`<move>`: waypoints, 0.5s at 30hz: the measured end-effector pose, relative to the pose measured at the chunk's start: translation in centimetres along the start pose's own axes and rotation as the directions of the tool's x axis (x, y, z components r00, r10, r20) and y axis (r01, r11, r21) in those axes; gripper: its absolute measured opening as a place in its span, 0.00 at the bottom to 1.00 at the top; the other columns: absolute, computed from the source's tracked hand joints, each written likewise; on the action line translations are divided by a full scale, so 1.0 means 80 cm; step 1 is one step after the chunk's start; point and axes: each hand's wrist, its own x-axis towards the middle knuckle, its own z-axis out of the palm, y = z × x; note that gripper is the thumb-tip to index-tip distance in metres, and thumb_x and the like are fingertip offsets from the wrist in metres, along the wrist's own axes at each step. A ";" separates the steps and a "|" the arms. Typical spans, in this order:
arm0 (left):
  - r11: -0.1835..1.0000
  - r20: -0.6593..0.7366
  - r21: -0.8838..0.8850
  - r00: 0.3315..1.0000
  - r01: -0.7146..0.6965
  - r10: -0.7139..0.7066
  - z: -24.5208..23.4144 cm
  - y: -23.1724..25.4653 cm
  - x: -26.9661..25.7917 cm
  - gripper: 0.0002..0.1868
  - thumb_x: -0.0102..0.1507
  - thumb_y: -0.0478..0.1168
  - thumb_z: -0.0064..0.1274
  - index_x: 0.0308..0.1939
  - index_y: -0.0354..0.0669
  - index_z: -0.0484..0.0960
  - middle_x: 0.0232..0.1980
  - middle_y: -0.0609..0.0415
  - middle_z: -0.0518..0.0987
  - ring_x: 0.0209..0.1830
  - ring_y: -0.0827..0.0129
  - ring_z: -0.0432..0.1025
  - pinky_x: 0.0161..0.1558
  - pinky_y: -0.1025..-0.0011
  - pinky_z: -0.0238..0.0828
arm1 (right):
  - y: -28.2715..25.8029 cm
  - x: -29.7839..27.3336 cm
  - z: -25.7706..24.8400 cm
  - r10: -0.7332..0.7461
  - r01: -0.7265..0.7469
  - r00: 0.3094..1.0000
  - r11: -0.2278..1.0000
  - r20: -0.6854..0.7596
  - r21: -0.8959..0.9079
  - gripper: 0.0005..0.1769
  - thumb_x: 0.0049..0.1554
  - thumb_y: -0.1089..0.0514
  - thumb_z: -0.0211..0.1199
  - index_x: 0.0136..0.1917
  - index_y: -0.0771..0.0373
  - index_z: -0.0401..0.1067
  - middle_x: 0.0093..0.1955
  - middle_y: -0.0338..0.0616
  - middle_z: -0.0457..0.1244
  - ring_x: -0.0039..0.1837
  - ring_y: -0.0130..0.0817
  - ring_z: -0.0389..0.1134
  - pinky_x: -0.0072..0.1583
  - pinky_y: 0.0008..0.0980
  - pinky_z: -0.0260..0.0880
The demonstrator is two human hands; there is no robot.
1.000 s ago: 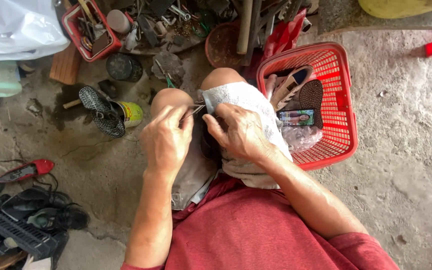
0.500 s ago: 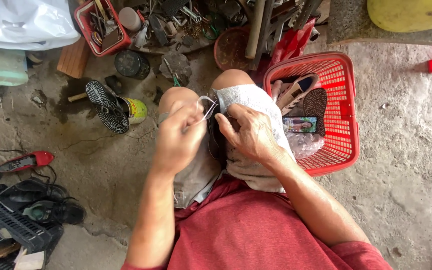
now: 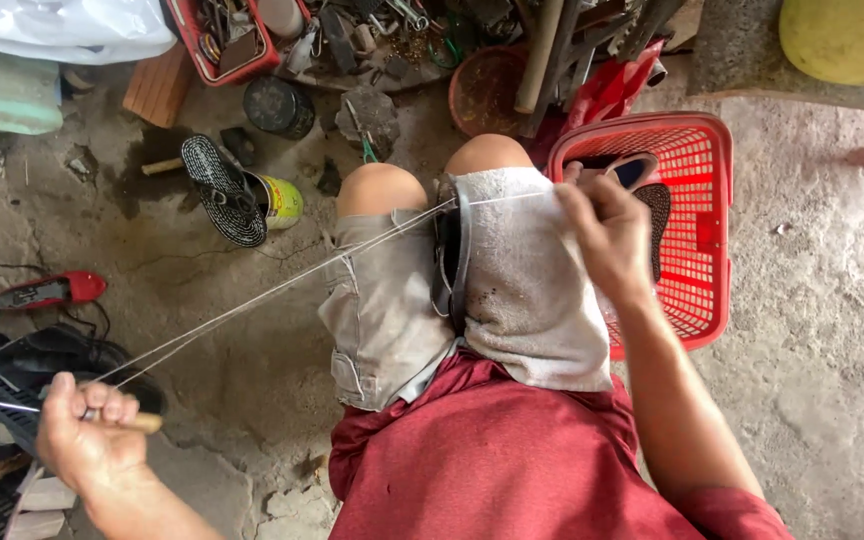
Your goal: The person sits on the floor and sews a black shoe using a needle and thread. They hold the shoe on their lap, pull the thread through the sole, and tighten the stitches repeatedly.
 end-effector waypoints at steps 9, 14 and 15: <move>0.178 0.440 0.702 0.616 -0.690 0.654 0.122 -0.090 -0.014 0.09 0.66 0.38 0.66 0.51 0.48 0.90 0.42 0.52 0.81 0.50 0.57 0.77 0.56 0.64 0.74 | 0.009 -0.017 -0.004 -0.495 0.437 0.869 0.777 -0.011 -0.452 0.12 0.61 0.60 0.73 0.58 0.60 0.77 0.60 0.50 0.65 0.63 0.53 0.66 0.63 0.47 0.67; 0.374 0.667 0.205 0.409 -0.904 0.623 0.330 -0.002 -0.174 0.08 0.65 0.33 0.59 0.48 0.41 0.88 0.45 0.48 0.81 0.50 0.56 0.77 0.56 0.61 0.73 | -0.069 -0.016 0.034 -0.617 0.611 0.778 0.697 0.120 -0.375 0.18 0.57 0.64 0.71 0.61 0.61 0.75 0.62 0.52 0.65 0.69 0.54 0.62 0.67 0.51 0.65; 0.422 0.729 0.068 0.334 -0.904 0.597 0.358 0.007 -0.198 0.10 0.66 0.35 0.57 0.50 0.40 0.87 0.45 0.47 0.82 0.51 0.54 0.77 0.56 0.60 0.74 | -0.079 -0.014 0.041 -0.620 0.638 0.764 0.680 0.182 -0.360 0.22 0.58 0.64 0.68 0.65 0.62 0.73 0.63 0.55 0.64 0.71 0.56 0.60 0.68 0.54 0.65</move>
